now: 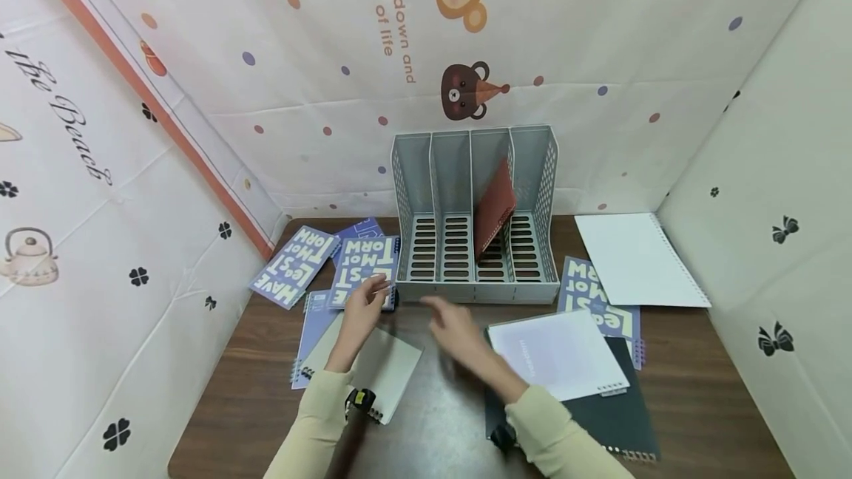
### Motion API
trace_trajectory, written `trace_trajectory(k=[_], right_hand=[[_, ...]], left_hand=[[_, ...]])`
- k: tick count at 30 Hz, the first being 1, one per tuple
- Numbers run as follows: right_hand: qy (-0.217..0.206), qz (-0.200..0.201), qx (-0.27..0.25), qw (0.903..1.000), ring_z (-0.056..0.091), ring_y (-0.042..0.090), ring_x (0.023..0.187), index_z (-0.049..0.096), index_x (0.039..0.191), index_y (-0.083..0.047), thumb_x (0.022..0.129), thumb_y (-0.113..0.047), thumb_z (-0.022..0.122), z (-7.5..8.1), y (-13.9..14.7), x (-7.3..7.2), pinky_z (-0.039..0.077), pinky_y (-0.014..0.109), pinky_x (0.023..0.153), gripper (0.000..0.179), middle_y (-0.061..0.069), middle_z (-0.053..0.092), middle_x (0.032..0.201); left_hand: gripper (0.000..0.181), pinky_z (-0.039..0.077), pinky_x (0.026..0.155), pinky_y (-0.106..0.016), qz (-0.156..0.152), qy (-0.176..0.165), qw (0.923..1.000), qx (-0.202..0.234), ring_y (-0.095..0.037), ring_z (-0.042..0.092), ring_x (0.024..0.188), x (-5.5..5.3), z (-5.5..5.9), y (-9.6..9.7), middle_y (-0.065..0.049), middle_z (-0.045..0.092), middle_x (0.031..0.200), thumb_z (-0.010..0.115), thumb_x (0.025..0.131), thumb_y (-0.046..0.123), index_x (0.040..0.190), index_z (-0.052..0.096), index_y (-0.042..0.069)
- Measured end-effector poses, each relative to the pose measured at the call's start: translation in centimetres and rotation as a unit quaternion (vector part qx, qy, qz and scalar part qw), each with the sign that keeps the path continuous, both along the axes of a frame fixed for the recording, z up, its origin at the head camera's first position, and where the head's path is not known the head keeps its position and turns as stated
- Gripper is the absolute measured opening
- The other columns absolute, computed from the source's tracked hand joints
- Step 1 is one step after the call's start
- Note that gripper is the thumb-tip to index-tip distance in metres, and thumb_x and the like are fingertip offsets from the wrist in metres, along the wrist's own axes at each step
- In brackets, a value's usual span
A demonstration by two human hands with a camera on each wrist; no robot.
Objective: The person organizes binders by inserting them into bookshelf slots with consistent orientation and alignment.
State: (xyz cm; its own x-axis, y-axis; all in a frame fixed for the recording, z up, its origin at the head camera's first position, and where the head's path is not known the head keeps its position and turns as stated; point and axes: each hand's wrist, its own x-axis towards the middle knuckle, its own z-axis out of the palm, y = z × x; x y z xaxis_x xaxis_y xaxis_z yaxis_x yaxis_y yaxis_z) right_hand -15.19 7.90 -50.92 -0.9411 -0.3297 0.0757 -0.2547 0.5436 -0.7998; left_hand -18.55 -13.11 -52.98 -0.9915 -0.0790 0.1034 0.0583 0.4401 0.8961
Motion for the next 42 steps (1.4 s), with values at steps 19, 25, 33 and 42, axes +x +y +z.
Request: trace_trajectory(k=[19, 25, 33, 42], right_hand=[[0.047, 0.158, 0.126, 0.9782, 0.059, 0.034, 0.127, 0.061, 0.134, 0.005, 0.094, -0.016, 0.071, -3.6, -9.0, 3.6, 0.046, 0.042, 0.107, 0.046, 0.021, 0.063, 0.135], [0.015, 0.172, 0.208, 0.9627, 0.050, 0.038, 0.135, 0.059, 0.138, 0.003, 0.092, -0.028, 0.075, -3.7, -10.0, 3.8, 0.037, 0.045, 0.115, 0.057, 0.024, 0.056, 0.143], [-0.004, 0.185, 0.256, 0.9489, 0.049, 0.038, 0.137, 0.060, 0.135, 0.007, 0.091, -0.031, 0.077, -3.7, -10.4, 3.7, 0.033, 0.046, 0.117, 0.061, 0.026, 0.057, 0.140], [-0.044, 0.179, 0.280, 0.9422, 0.043, 0.046, 0.139, 0.072, 0.098, 0.000, 0.089, -0.027, 0.079, -3.1, -10.8, 3.2, 0.047, 0.053, 0.105, 0.030, 0.029, 0.052, 0.144]], left_hand=[[0.042, 0.045, 0.056, -0.037, 0.081, -0.061, 0.9907, -0.091, -0.030, 0.055, 0.066, 5.8, -0.8, -4.7, -0.027, 0.066, 0.118, 0.055, 0.101, 0.009, 0.142, 0.056, 0.002], [0.042, 0.051, 0.080, -0.056, 0.126, -0.057, 0.9720, -0.190, -0.046, 0.064, 0.101, 6.3, -1.2, -7.1, -0.031, 0.062, 0.129, 0.058, 0.096, 0.008, 0.135, 0.058, -0.007], [0.053, 0.045, 0.086, -0.071, 0.117, -0.169, 0.9438, -0.259, -0.060, 0.052, 0.115, 7.2, -1.0, -9.2, -0.036, 0.053, 0.136, 0.054, 0.096, 0.017, 0.142, 0.050, -0.008], [0.053, 0.044, 0.085, -0.073, 0.101, -0.208, 0.9419, -0.244, -0.059, 0.046, 0.118, 7.0, -1.3, -9.2, -0.036, 0.049, 0.138, 0.059, 0.095, 0.016, 0.141, 0.050, -0.007]])
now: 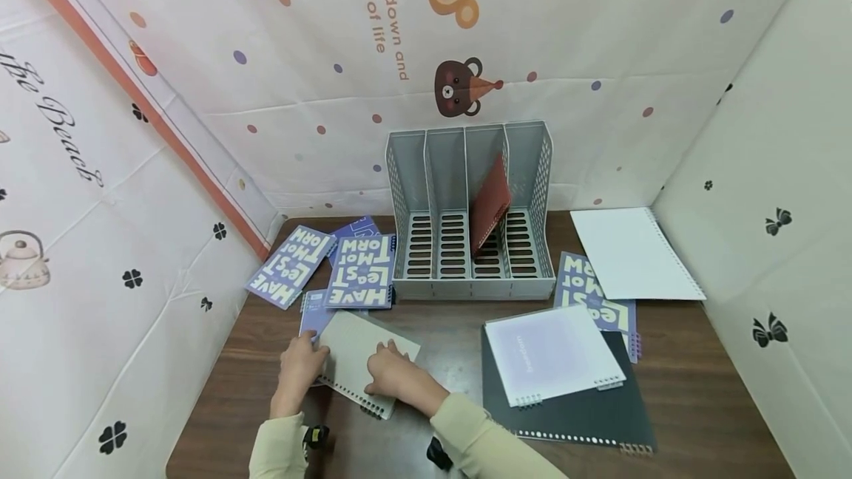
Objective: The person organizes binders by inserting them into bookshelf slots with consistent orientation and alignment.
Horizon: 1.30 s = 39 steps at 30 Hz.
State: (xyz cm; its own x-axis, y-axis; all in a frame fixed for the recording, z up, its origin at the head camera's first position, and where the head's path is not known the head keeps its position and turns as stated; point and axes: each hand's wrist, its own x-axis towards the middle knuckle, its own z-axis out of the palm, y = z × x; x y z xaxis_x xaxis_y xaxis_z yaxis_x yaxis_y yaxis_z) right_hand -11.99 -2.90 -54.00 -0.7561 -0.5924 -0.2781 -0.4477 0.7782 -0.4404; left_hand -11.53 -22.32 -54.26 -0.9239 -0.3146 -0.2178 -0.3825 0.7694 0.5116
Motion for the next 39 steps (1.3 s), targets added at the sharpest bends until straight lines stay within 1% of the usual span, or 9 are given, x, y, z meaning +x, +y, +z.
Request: trace_trajectory(k=[3, 6, 14, 19, 22, 26, 30, 35, 39], right_hand=[[-0.004, -0.010, 0.017, 0.9998, 0.040, 0.046, 0.142, 0.064, 0.078, -0.007, 0.088, -0.026, 0.080, -0.1, 0.0, -0.1, 0.047, 0.058, 0.103, 0.027, 0.028, 0.050, 0.147], [0.000, -0.014, 0.032, 0.9994, 0.038, 0.045, 0.143, 0.058, 0.071, -0.011, 0.084, -0.030, 0.084, -0.3, 0.2, -0.2, 0.046, 0.060, 0.103, 0.035, 0.026, 0.049, 0.149], [0.026, -0.001, 0.045, 0.9986, 0.041, 0.044, 0.141, 0.071, 0.089, -0.008, 0.071, -0.035, 0.093, -0.2, 0.5, -1.4, 0.047, 0.060, 0.102, 0.040, 0.024, 0.051, 0.147], [0.035, 0.017, 0.051, 0.9979, 0.042, 0.045, 0.141, 0.072, 0.106, -0.005, 0.066, -0.041, 0.095, 0.0, 0.7, -1.4, 0.047, 0.060, 0.101, 0.058, 0.024, 0.050, 0.148], [0.029, 0.018, 0.065, 0.9973, 0.040, 0.044, 0.143, 0.069, 0.119, -0.003, 0.064, -0.044, 0.096, 0.0, 0.8, -1.0, 0.047, 0.061, 0.101, 0.074, 0.023, 0.048, 0.150], [0.016, 0.007, 0.078, 0.9968, 0.036, 0.044, 0.144, 0.065, 0.128, -0.002, 0.064, -0.043, 0.096, -0.2, 0.8, -0.4, 0.045, 0.062, 0.102, 0.083, 0.023, 0.044, 0.153], [0.014, -0.002, 0.091, 0.9957, 0.036, 0.047, 0.143, 0.067, 0.118, -0.005, 0.065, -0.046, 0.095, -0.3, 0.2, -0.1, 0.046, 0.066, 0.098, 0.073, 0.026, 0.045, 0.152], [0.042, -0.005, 0.101, 0.9940, 0.044, 0.051, 0.136, 0.068, 0.099, -0.009, 0.065, -0.049, 0.094, -0.5, -0.7, -0.2, 0.053, 0.066, 0.085, 0.059, 0.027, 0.054, 0.143], [0.053, -0.018, 0.083, 0.9949, 0.049, 0.050, 0.132, 0.063, 0.086, -0.012, 0.069, -0.041, 0.093, -0.5, -0.5, -0.6, 0.054, 0.066, 0.082, 0.045, 0.021, 0.061, 0.135]], left_hand=[[0.054, 0.043, 0.084, -0.074, 0.000, -0.008, 0.9999, 0.014, -0.059, 0.043, 0.118, -0.4, -0.1, 0.2, -0.037, 0.046, 0.138, 0.061, 0.095, 0.015, 0.142, 0.049, -0.008], [0.053, 0.044, 0.081, -0.072, 0.000, -0.012, 0.9998, 0.017, -0.057, 0.042, 0.115, -0.7, -0.3, 0.4, -0.037, 0.044, 0.136, 0.063, 0.095, 0.016, 0.141, 0.049, -0.007], [0.057, 0.042, 0.089, -0.067, -0.008, 0.004, 0.9997, 0.024, -0.062, 0.044, 0.109, -1.4, -0.6, -0.3, -0.043, 0.045, 0.126, 0.077, 0.088, 0.018, 0.130, 0.055, -0.014], [0.053, 0.042, 0.093, -0.062, -0.030, 0.013, 0.9993, 0.016, -0.056, 0.055, 0.106, -1.5, -0.6, -0.8, -0.039, 0.058, 0.118, 0.077, 0.088, 0.018, 0.123, 0.056, -0.016], [0.041, 0.049, 0.087, -0.056, -0.038, 0.006, 0.9991, 0.020, -0.046, 0.063, 0.097, -1.4, -0.7, -1.0, -0.033, 0.066, 0.105, 0.073, 0.088, 0.015, 0.112, 0.060, -0.015], [0.026, 0.053, 0.076, -0.049, -0.039, 0.000, 0.9982, 0.045, -0.037, 0.063, 0.085, -1.3, -0.5, -0.9, -0.028, 0.065, 0.094, 0.069, 0.088, 0.010, 0.099, 0.058, -0.012], [0.022, 0.053, 0.071, -0.045, -0.039, 0.001, 0.9966, 0.073, -0.034, 0.061, 0.083, -1.3, 0.0, -0.8, -0.027, 0.062, 0.092, 0.067, 0.087, 0.007, 0.094, 0.055, -0.010], [0.018, 0.052, 0.057, -0.037, -0.035, 0.006, 0.9929, 0.113, -0.029, 0.059, 0.076, -1.4, 0.6, -0.9, -0.023, 0.060, 0.088, 0.064, 0.084, 0.003, 0.092, 0.054, -0.009], [0.016, 0.051, 0.051, -0.034, -0.036, 0.009, 0.9876, 0.152, -0.026, 0.058, 0.073, -1.6, 1.2, -0.8, -0.022, 0.057, 0.088, 0.064, 0.086, 0.003, 0.092, 0.053, -0.007]])
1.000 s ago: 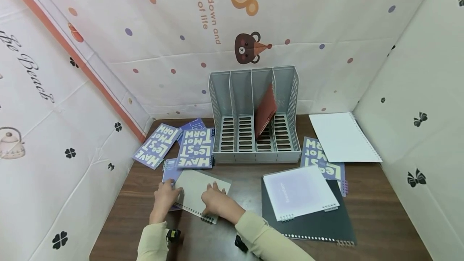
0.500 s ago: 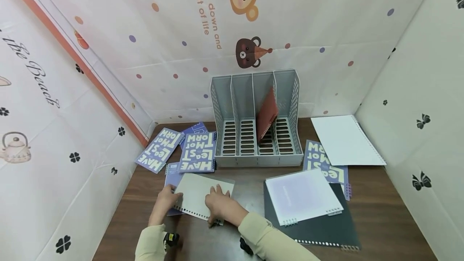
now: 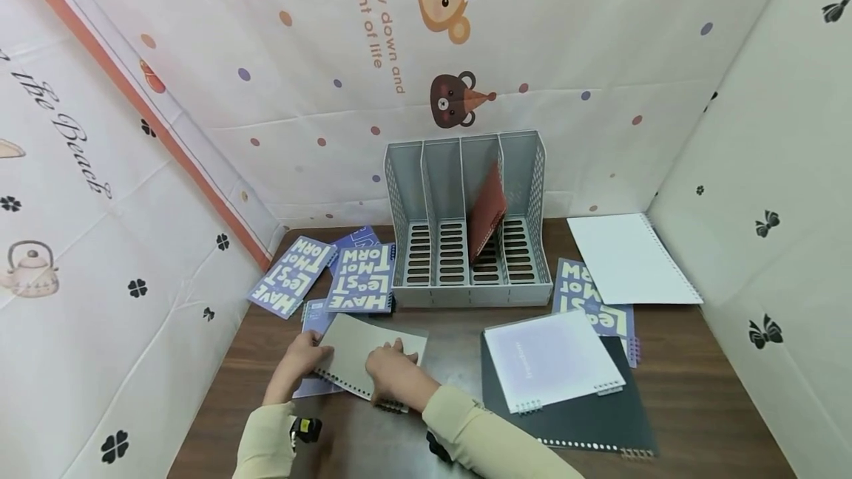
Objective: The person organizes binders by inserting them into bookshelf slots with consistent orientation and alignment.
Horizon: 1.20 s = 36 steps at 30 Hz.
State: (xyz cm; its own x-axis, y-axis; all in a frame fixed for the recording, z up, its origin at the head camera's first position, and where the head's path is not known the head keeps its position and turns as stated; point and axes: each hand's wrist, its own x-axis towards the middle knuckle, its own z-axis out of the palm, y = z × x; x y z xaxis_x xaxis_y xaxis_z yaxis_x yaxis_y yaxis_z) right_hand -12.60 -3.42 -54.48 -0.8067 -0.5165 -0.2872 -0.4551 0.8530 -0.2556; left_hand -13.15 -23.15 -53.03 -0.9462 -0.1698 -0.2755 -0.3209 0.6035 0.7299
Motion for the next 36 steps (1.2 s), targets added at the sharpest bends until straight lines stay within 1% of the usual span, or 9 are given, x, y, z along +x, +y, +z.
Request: trace_trajectory(k=[5, 11, 17, 22, 25, 28, 30, 32, 36], right_hand=[[-0.010, 0.004, -0.024, 0.9996, 0.050, 0.050, 0.132, 0.058, 0.079, -0.015, 0.069, -0.027, 0.092, 0.1, 0.8, -0.2, 0.053, 0.067, 0.084, 0.038, 0.017, 0.065, 0.125], [-0.003, 0.035, -0.021, 0.9992, 0.057, 0.045, 0.124, 0.062, 0.089, -0.014, 0.065, -0.050, 0.093, 0.3, 2.2, 0.2, 0.057, 0.060, 0.081, 0.053, 0.010, 0.066, 0.106], [-0.024, 0.045, -0.049, 0.9975, 0.059, 0.042, 0.125, 0.059, 0.132, -0.001, 0.073, -0.042, 0.089, 1.1, 4.2, 1.5, 0.053, 0.051, 0.096, 0.078, 0.020, 0.060, 0.137], [-0.014, 0.044, -0.097, 0.9942, 0.069, 0.024, 0.088, 0.064, 0.120, 0.000, 0.074, -0.025, 0.083, 2.3, 5.8, 2.8, 0.058, 0.030, 0.077, 0.055, 0.013, 0.066, 0.122], [-0.015, 0.020, -0.125, 0.9918, 0.069, 0.026, 0.095, 0.061, 0.127, 0.006, 0.076, -0.017, 0.080, 3.1, 6.6, 3.6, 0.058, 0.031, 0.079, 0.059, 0.015, 0.065, 0.124], [-0.032, -0.012, -0.165, 0.9857, 0.071, 0.025, 0.087, 0.048, 0.142, 0.014, 0.083, -0.014, 0.075, 3.8, 7.4, 4.2, 0.059, 0.031, 0.072, 0.070, 0.026, 0.058, 0.138], [-0.049, -0.029, -0.201, 0.9778, 0.066, 0.017, 0.065, 0.042, 0.145, 0.016, 0.089, -0.012, 0.070, 4.2, 8.0, 4.4, 0.054, 0.026, 0.057, 0.069, 0.028, 0.064, 0.125], [-0.055, -0.042, -0.237, 0.9690, 0.048, 0.009, 0.045, 0.038, 0.146, 0.018, 0.093, -0.009, 0.065, 4.4, 8.5, 4.4, 0.042, 0.022, 0.043, 0.066, 0.021, 0.070, 0.098], [-0.049, -0.075, -0.260, 0.9615, 0.038, 0.006, 0.041, 0.035, 0.149, 0.016, 0.096, -0.006, 0.061, 4.9, 9.6, 4.3, 0.034, 0.022, 0.041, 0.063, 0.000, 0.051, 0.057]], left_hand=[[0.011, 0.047, 0.057, -0.031, -0.015, -0.002, 0.9999, 0.008, -0.024, 0.054, 0.076, 0.1, 0.5, 0.1, -0.016, 0.054, 0.086, 0.060, 0.089, 0.005, 0.088, 0.051, -0.002], [0.010, 0.054, 0.055, -0.035, -0.012, -0.020, 0.9936, 0.111, -0.020, 0.053, 0.072, 0.9, 1.5, 1.2, -0.012, 0.051, 0.085, 0.054, 0.097, 0.005, 0.089, 0.050, 0.000], [0.008, 0.054, 0.054, -0.032, -0.025, -0.025, 0.9790, 0.201, -0.018, 0.054, 0.070, 1.8, 2.9, 3.0, -0.009, 0.052, 0.084, 0.056, 0.097, 0.005, 0.094, 0.051, -0.001], [0.013, 0.056, 0.057, -0.034, -0.025, -0.006, 0.9772, 0.211, -0.018, 0.055, 0.072, 3.0, 5.0, 4.9, -0.009, 0.051, 0.086, 0.056, 0.101, 0.009, 0.095, 0.049, 0.000], [0.014, 0.058, 0.058, -0.036, -0.031, 0.018, 0.9760, 0.215, -0.019, 0.056, 0.071, 4.0, 6.4, 6.4, -0.011, 0.051, 0.090, 0.058, 0.102, 0.011, 0.098, 0.049, 0.000], [0.018, 0.059, 0.059, -0.037, -0.044, 0.043, 0.9747, 0.215, -0.019, 0.059, 0.069, 4.9, 7.6, 7.8, -0.016, 0.055, 0.105, 0.059, 0.102, 0.015, 0.103, 0.048, 0.001], [0.021, 0.059, 0.059, -0.036, -0.052, 0.056, 0.9732, 0.217, -0.018, 0.058, 0.066, 5.2, 8.3, 8.7, -0.020, 0.055, 0.113, 0.061, 0.103, 0.017, 0.108, 0.049, 0.000], [0.026, 0.060, 0.061, -0.037, -0.061, 0.067, 0.9719, 0.217, -0.018, 0.058, 0.065, 5.3, 8.8, 9.6, -0.021, 0.056, 0.121, 0.062, 0.103, 0.021, 0.112, 0.049, 0.000], [0.034, 0.061, 0.064, -0.038, -0.077, 0.086, 0.9662, 0.231, -0.016, 0.060, 0.064, 4.8, 9.2, 11.2, -0.023, 0.061, 0.121, 0.063, 0.102, 0.027, 0.117, 0.049, 0.000]])
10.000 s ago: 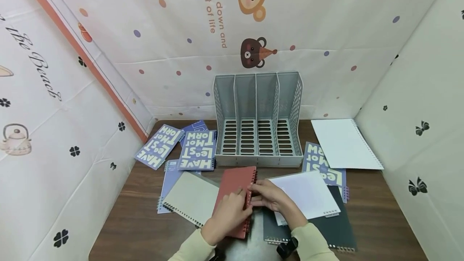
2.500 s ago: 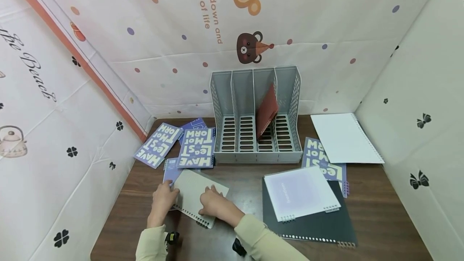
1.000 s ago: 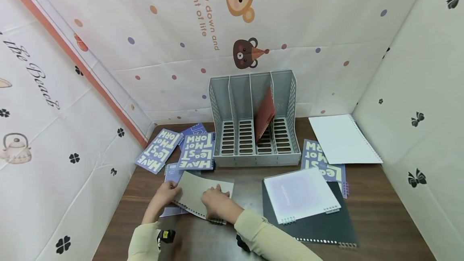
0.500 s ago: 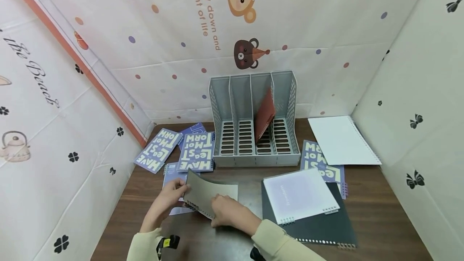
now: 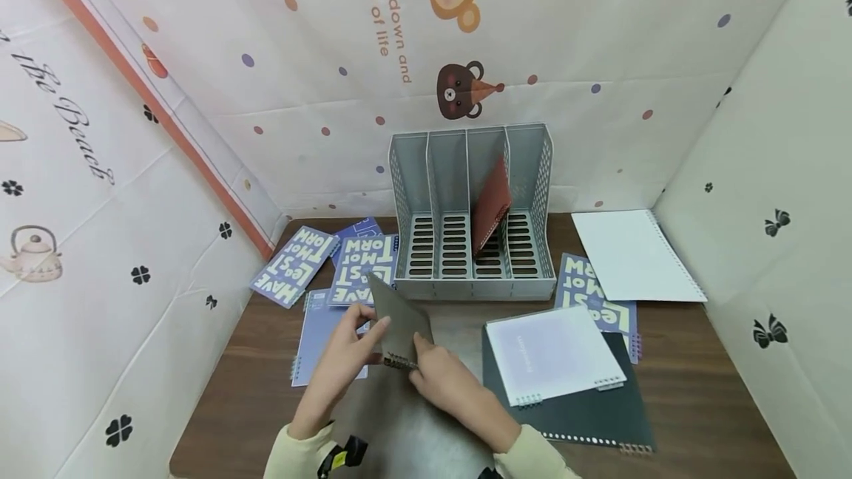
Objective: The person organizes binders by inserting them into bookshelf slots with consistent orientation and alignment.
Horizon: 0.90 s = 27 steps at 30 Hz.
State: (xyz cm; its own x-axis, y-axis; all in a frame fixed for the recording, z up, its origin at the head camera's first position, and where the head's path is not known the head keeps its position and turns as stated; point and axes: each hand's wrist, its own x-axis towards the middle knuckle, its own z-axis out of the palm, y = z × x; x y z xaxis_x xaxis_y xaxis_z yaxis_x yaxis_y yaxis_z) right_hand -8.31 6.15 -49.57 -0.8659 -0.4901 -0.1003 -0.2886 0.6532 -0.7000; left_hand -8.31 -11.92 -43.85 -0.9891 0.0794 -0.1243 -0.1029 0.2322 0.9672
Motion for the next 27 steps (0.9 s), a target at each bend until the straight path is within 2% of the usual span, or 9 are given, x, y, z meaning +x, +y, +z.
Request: trace_trajectory(k=[6, 10, 11, 12, 14, 18, 19, 24, 27], right_hand=[[0.022, -0.053, -0.006, 0.9983, 0.039, 0.007, 0.040, 0.040, 0.150, 0.010, 0.096, -0.008, 0.062, 0.8, 1.1, 0.2, 0.034, 0.024, 0.040, 0.061, -0.004, 0.047, 0.055], [0.065, -0.072, -0.007, 0.9953, 0.036, 0.006, 0.041, 0.049, 0.145, 0.009, 0.096, -0.006, 0.062, 0.9, 1.4, 0.3, 0.034, 0.023, 0.041, 0.053, -0.001, 0.052, 0.061], [0.079, -0.078, -0.005, 0.9938, 0.037, 0.006, 0.042, 0.050, 0.144, 0.008, 0.096, -0.004, 0.062, 0.9, 1.5, 0.3, 0.035, 0.024, 0.041, 0.051, 0.000, 0.054, 0.063], [0.092, -0.085, -0.004, 0.9921, 0.039, 0.007, 0.043, 0.051, 0.144, 0.007, 0.096, -0.002, 0.062, 0.9, 1.6, 0.3, 0.036, 0.024, 0.041, 0.050, 0.002, 0.056, 0.064], [0.130, -0.103, 0.004, 0.9861, 0.052, 0.012, 0.047, 0.057, 0.141, 0.004, 0.096, 0.000, 0.062, 0.8, 1.8, 0.2, 0.041, 0.027, 0.044, 0.045, 0.008, 0.064, 0.068], [0.169, -0.133, 0.006, 0.9766, 0.068, 0.023, 0.067, 0.062, 0.135, -0.002, 0.097, 0.000, 0.061, 0.7, 2.2, -0.3, 0.048, 0.035, 0.051, 0.038, 0.014, 0.073, 0.081], [0.171, -0.138, 0.006, 0.9754, 0.070, 0.025, 0.072, 0.063, 0.133, -0.002, 0.097, 0.000, 0.061, 0.7, 2.3, -0.4, 0.050, 0.036, 0.054, 0.036, 0.015, 0.074, 0.085], [0.156, -0.158, -0.015, 0.9748, 0.070, 0.025, 0.071, 0.066, 0.121, 0.004, 0.101, -0.004, 0.058, 1.0, 3.4, -0.8, 0.051, 0.034, 0.055, 0.023, 0.015, 0.073, 0.084], [0.149, -0.177, -0.032, 0.9722, 0.063, 0.020, 0.061, 0.067, 0.101, 0.003, 0.102, -0.007, 0.057, 1.6, 4.3, -1.0, 0.048, 0.033, 0.051, 0.015, 0.011, 0.067, 0.071]], left_hand=[[0.035, 0.060, 0.065, -0.039, 0.014, 0.018, 0.9996, 0.018, -0.016, 0.063, 0.066, -0.2, 0.1, 1.2, -0.025, 0.061, 0.123, 0.062, 0.103, 0.022, 0.124, 0.046, -0.001], [0.037, 0.059, 0.065, -0.036, 0.011, 0.032, 0.9989, 0.034, -0.018, 0.064, 0.068, -0.1, 0.1, 1.6, -0.024, 0.062, 0.126, 0.060, 0.103, 0.019, 0.128, 0.042, -0.002], [0.038, 0.059, 0.067, -0.037, 0.003, 0.037, 0.9987, 0.035, -0.019, 0.066, 0.073, -0.2, 0.1, 1.7, -0.025, 0.064, 0.122, 0.060, 0.104, 0.020, 0.129, 0.042, -0.002], [0.040, 0.059, 0.070, -0.036, -0.007, 0.041, 0.9984, 0.038, -0.021, 0.069, 0.079, -0.3, 0.1, 1.9, -0.024, 0.062, 0.127, 0.059, 0.105, 0.022, 0.132, 0.041, -0.002], [0.044, 0.060, 0.076, -0.036, -0.032, 0.054, 0.9969, 0.047, -0.026, 0.070, 0.097, -0.7, 0.1, 2.2, -0.024, 0.060, 0.132, 0.055, 0.106, 0.026, 0.138, 0.041, 0.000], [0.047, 0.059, 0.085, -0.038, -0.066, 0.083, 0.9926, 0.059, -0.036, 0.060, 0.124, -1.5, -0.1, 2.7, -0.025, 0.050, 0.144, 0.047, 0.110, 0.028, 0.149, 0.040, 0.003], [0.047, 0.058, 0.086, -0.038, -0.068, 0.089, 0.9921, 0.057, -0.038, 0.058, 0.126, -1.7, -0.2, 2.7, -0.026, 0.051, 0.143, 0.046, 0.110, 0.027, 0.150, 0.041, 0.004], [0.042, 0.058, 0.088, -0.037, -0.057, 0.106, 0.9925, 0.021, -0.039, 0.063, 0.117, -3.2, -1.2, 2.2, -0.027, 0.050, 0.143, 0.046, 0.110, 0.020, 0.149, 0.043, 0.004], [0.041, 0.056, 0.092, -0.041, -0.045, 0.125, 0.9911, -0.004, -0.039, 0.065, 0.116, -4.5, -2.4, 1.7, -0.026, 0.047, 0.149, 0.048, 0.109, 0.015, 0.148, 0.045, 0.004]])
